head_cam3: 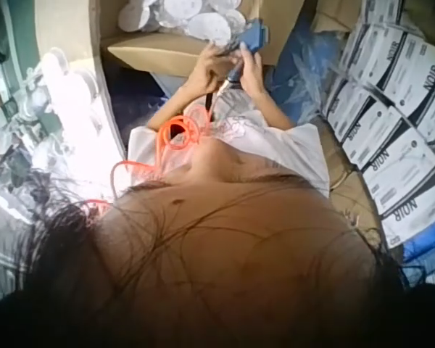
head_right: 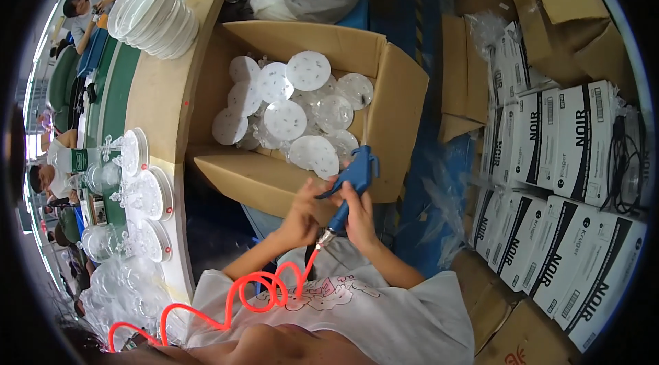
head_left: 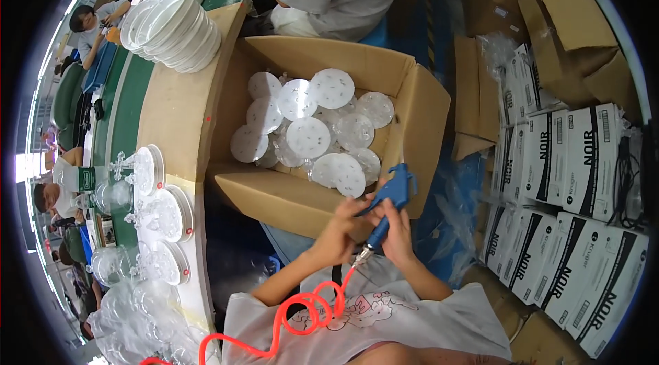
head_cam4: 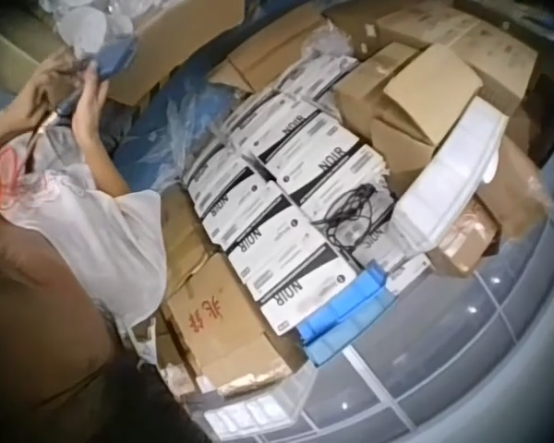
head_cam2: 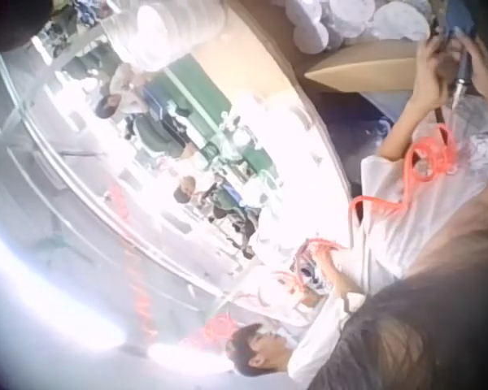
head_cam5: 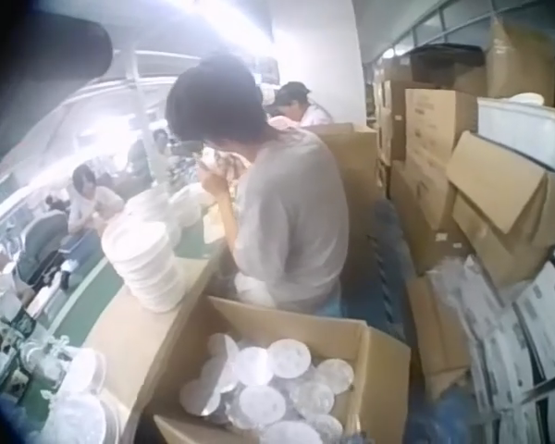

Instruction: Assembling decorative light fixture components using an air blow gun and manual assembly.

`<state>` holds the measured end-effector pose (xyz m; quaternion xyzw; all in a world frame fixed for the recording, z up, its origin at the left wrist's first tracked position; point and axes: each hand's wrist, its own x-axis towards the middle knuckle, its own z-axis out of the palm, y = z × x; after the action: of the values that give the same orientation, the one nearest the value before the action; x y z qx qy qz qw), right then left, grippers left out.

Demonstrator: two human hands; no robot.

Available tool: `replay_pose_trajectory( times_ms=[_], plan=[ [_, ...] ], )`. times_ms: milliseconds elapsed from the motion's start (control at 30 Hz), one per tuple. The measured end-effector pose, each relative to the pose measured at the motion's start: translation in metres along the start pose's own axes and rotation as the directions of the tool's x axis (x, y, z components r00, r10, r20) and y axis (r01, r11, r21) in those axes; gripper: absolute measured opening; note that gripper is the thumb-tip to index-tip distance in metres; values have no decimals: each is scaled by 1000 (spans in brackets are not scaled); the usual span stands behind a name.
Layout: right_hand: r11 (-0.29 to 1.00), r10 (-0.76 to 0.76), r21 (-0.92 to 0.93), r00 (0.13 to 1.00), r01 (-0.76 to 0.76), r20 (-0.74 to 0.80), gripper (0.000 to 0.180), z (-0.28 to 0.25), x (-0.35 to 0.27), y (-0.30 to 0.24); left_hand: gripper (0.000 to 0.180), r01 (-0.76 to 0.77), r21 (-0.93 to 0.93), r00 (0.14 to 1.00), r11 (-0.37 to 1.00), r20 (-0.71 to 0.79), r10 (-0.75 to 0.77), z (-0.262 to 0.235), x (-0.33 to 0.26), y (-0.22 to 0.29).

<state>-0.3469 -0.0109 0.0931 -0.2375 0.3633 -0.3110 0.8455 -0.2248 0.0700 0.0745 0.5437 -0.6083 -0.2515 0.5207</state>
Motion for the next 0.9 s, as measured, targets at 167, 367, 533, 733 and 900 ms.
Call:
replay_pose_trajectory(
  times_ms=[167,367,533,733,900],
  plan=[
    [992,-104,69,994,105,-17,53,2,-5,-33,69,204,574,905,793,198,-376,-35,41,-59],
    [996,-86,-21,994,87,63,58,-5,-6,-53,67,-124,686,465,717,678,-569,-32,88,-177],
    [996,-90,-10,996,90,28,58,-23,3,-69,31,34,501,549,865,714,-435,-34,94,-196],
    [998,16,57,999,-18,44,55,-32,20,-72,30,-25,518,479,855,757,-445,-30,120,-167],
    [993,90,73,991,-98,100,56,-25,28,-70,30,71,469,452,880,772,-448,-41,139,-176]
  ],
)
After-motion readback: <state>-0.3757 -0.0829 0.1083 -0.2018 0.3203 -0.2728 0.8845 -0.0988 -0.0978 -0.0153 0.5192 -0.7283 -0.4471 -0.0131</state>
